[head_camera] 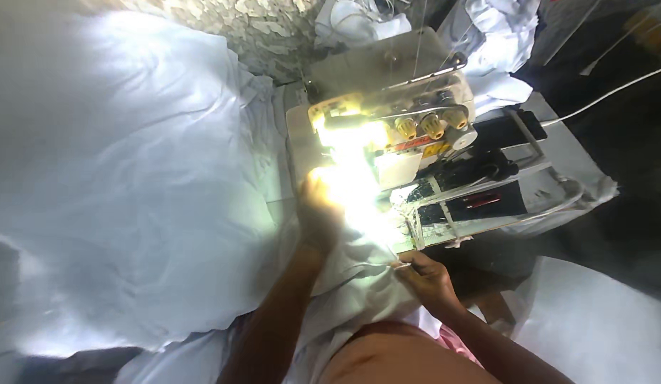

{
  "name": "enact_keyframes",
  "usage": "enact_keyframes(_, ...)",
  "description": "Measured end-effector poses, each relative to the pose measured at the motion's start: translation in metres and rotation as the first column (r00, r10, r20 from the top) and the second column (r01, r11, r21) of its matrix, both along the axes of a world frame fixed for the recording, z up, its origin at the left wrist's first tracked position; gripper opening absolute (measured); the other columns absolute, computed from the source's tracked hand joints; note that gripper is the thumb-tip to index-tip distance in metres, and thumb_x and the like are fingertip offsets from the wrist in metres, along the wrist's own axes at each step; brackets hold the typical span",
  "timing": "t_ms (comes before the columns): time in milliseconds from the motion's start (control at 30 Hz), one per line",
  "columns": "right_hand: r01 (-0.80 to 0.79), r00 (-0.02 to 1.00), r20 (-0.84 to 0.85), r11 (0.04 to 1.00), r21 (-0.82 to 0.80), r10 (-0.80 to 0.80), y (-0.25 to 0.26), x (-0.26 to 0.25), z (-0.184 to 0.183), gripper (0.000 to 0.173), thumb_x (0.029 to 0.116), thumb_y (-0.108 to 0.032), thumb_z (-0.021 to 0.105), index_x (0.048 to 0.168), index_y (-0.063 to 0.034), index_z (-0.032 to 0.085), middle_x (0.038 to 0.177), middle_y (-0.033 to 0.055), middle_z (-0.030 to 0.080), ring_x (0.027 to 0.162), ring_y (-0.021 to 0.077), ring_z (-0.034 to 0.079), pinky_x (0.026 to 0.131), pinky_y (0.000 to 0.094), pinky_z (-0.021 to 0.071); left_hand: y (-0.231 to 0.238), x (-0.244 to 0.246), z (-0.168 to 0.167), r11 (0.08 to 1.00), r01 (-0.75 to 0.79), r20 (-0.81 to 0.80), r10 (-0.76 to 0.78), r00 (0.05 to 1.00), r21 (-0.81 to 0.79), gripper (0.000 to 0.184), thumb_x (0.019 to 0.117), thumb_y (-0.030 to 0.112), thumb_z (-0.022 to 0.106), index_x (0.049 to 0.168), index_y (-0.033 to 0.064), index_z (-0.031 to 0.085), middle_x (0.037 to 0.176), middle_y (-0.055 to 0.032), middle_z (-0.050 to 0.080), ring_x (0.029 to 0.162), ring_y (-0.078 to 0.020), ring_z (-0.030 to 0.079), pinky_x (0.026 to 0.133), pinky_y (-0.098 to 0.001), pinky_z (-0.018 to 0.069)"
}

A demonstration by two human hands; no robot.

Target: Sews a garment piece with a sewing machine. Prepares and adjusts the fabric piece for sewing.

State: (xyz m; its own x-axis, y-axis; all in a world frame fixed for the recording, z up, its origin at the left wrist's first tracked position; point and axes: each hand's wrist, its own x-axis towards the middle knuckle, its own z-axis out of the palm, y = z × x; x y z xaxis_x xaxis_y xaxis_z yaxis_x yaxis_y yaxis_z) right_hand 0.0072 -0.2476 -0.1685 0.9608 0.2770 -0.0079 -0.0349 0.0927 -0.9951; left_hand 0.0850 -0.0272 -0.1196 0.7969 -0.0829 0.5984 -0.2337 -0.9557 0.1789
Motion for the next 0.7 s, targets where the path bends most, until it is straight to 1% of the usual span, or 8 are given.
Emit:
enact_keyframes(67,-0.004,1.000,0.022,1.000,0.004,0.004,-0.001,0.002,0.000,0.008,0.0916,0.001,0.064,0.094,0.0026,0.071,0.090,-0.0039,0.071,0.082,-0.0064,0.064,0.079,0.0124,0.0551,-0.014,-0.020,0.002,0.996,-0.045,-0.053,0.049,0.997,0.071,0.017,0.0963,0.007,0.062,0.102,0.0009,0.077,0.106,-0.0193,0.073,0.103,-0.0384,0.068,0.084,-0.0522,0.0503)
enact_keyframes(133,-0.008,1.000,0.028,1.000,0.007,0.008,-0.003,0.005,0.002,0.008,0.0918,0.000,0.064,0.095,0.0024,0.071,0.090,-0.0046,0.071,0.082,-0.0067,0.064,0.078,0.0123,0.0550,-0.025,-0.032,0.000,0.993,-0.097,-0.095,0.103,0.990,0.066,0.018,0.0947,0.005,0.062,0.104,-0.0009,0.076,0.102,-0.0198,0.074,0.094,-0.0374,0.070,0.082,-0.0513,0.0520)
enact_keyframes(167,-0.009,1.000,0.024,1.000,0.011,0.009,-0.003,0.006,0.004,0.008,0.0919,0.000,0.064,0.095,0.0011,0.070,0.089,-0.0061,0.071,0.080,-0.0070,0.064,0.076,0.0122,0.0547,-0.028,-0.035,-0.001,0.991,-0.118,-0.113,0.124,0.986,0.058,0.018,0.0929,0.004,0.063,0.104,-0.0014,0.076,0.100,-0.0203,0.073,0.093,-0.0377,0.070,0.084,-0.0514,0.0523)
enact_keyframes(267,-0.012,1.000,0.029,1.000,0.026,0.012,-0.002,0.012,0.008,0.008,0.0924,-0.001,0.064,0.096,-0.0009,0.070,0.087,-0.0083,0.071,0.078,-0.0074,0.063,0.073,0.0121,0.0545,-0.032,-0.035,-0.005,0.988,-0.147,-0.127,0.153,0.980,0.050,0.017,0.0899,0.004,0.064,0.101,-0.0014,0.076,0.098,-0.0217,0.072,0.092,-0.0397,0.068,0.087,-0.0535,0.0499)
enact_keyframes(367,0.004,1.000,0.029,1.000,0.008,-0.004,0.000,0.019,0.012,0.007,0.0923,-0.002,0.064,0.095,-0.0014,0.070,0.086,-0.0081,0.071,0.077,-0.0068,0.064,0.073,0.0123,0.0548,-0.030,-0.031,-0.004,0.987,-0.155,-0.147,0.159,0.976,0.038,0.019,0.0916,0.006,0.063,0.103,-0.0009,0.076,0.099,-0.0208,0.072,0.093,-0.0392,0.068,0.088,-0.0538,0.0491)
enact_keyframes(533,0.046,0.999,0.023,0.999,0.010,-0.047,0.003,0.029,0.017,0.008,0.0911,0.000,0.065,0.097,-0.0023,0.068,0.084,-0.0079,0.071,0.073,-0.0055,0.064,0.071,0.0126,0.0547,-0.030,-0.027,-0.003,0.980,-0.190,-0.136,0.197,0.971,0.066,0.018,0.0949,0.007,0.060,0.096,-0.0053,0.074,0.081,-0.0190,0.068,0.081,-0.0372,0.067,0.085,-0.0512,0.0501)
enact_keyframes(600,0.057,0.998,0.014,0.998,0.009,-0.057,0.004,0.029,0.017,0.008,0.0904,0.000,0.065,0.098,-0.0027,0.068,0.083,-0.0082,0.071,0.072,-0.0055,0.064,0.070,0.0126,0.0545,-0.031,-0.025,-0.003,0.979,-0.191,-0.126,0.198,0.972,0.068,0.018,0.0945,0.006,0.060,0.097,-0.0052,0.074,0.080,-0.0188,0.068,0.079,-0.0369,0.067,0.083,-0.0507,0.0496)
enact_keyframes(700,0.043,0.998,0.056,0.998,-0.040,-0.041,0.003,0.027,0.017,0.008,0.0927,-0.003,0.063,0.099,-0.0008,0.068,0.084,-0.0074,0.070,0.073,-0.0070,0.063,0.070,0.0111,0.0533,-0.031,-0.025,-0.001,0.980,-0.188,-0.140,0.196,0.971,0.067,0.019,0.0957,0.008,0.060,0.100,-0.0048,0.074,0.082,-0.0194,0.069,0.082,-0.0375,0.068,0.085,-0.0517,0.0503)
